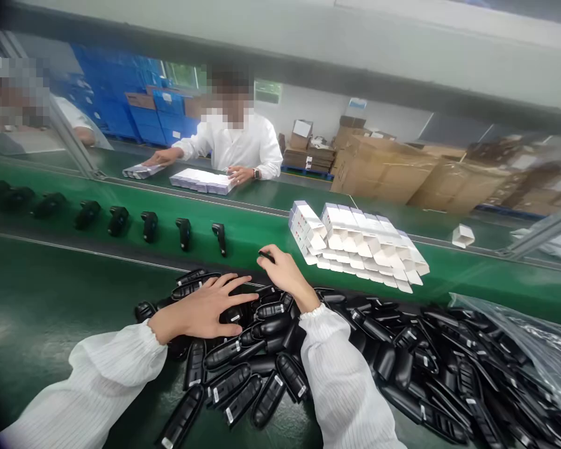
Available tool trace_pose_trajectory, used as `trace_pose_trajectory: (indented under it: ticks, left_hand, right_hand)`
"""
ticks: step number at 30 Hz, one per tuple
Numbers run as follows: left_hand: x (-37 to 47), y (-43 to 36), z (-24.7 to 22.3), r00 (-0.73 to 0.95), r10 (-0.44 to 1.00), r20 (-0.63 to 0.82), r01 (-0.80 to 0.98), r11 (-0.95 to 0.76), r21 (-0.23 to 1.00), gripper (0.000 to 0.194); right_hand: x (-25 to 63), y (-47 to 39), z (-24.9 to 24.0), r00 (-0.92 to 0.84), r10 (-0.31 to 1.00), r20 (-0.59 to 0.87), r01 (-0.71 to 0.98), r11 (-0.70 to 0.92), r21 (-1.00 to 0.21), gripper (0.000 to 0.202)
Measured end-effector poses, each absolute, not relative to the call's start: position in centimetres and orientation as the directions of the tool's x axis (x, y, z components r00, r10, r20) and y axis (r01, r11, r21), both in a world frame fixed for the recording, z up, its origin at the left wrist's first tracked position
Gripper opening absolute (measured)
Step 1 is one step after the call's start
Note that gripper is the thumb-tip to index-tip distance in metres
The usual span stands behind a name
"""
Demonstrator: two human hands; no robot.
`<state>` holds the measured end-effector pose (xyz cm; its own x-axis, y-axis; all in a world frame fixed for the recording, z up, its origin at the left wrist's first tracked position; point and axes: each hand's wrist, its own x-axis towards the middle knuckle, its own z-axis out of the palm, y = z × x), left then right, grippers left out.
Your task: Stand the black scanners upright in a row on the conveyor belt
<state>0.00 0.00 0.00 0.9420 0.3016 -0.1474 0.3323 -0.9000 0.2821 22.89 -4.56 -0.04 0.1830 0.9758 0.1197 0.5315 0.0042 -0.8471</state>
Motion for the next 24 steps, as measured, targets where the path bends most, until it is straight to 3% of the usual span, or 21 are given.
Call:
trace_pose_trajectory:
  ticks: [3,7,11,17,20,22,24]
  left_hand:
    - [-0.1,0.2,-0.7,0.955,0.292,-0.053,0.295,-0.920,0.257,0.057]
    - [-0.6,0.7,-1.1,0.967,0.240,0.081,0.219,-0.953,0.208,0.042]
    - [-1.2,0.9,-1.1,0.952,0.277,0.133,0.253,-0.951,0.177,0.035]
    - [-1.4,1.4,-0.8,0.862,0.479,0.166,0.407,-0.849,0.336,0.024]
    - [-1.4,1.9,-0.7,0.824,0.543,0.164,0.426,-0.784,0.452,0.021]
    - [-1.4,2.4,-0.4,0.792,0.583,0.181,0.410,-0.728,0.550,0.019]
    - [-1.4,3.2,-0.1,0.752,0.633,0.185,0.382,-0.648,0.659,0.015]
  right_hand:
    - [22.6,-4.2,-0.5,0.202,0.979,0.022,0.380,-0.058,-0.923,0.037]
    - [22.2,-2.9,-1.1,0.287,0.957,-0.046,0.250,-0.121,-0.961,0.027]
    - [20.7,0.6,-1.4,0.233,0.970,-0.073,0.347,-0.153,-0.925,0.026]
    - [17.2,7.0,-2.6,0.170,0.984,-0.058,0.632,-0.154,-0.760,0.030]
    - [16.6,8.2,-3.8,0.186,0.982,-0.015,0.738,-0.150,-0.658,0.051]
    - [16.6,8.4,-4.5,0.171,0.985,0.037,0.863,-0.132,-0.487,0.062]
    - [17.0,8.5,-4.8,0.115,0.991,0.071,0.963,-0.093,-0.253,0.058]
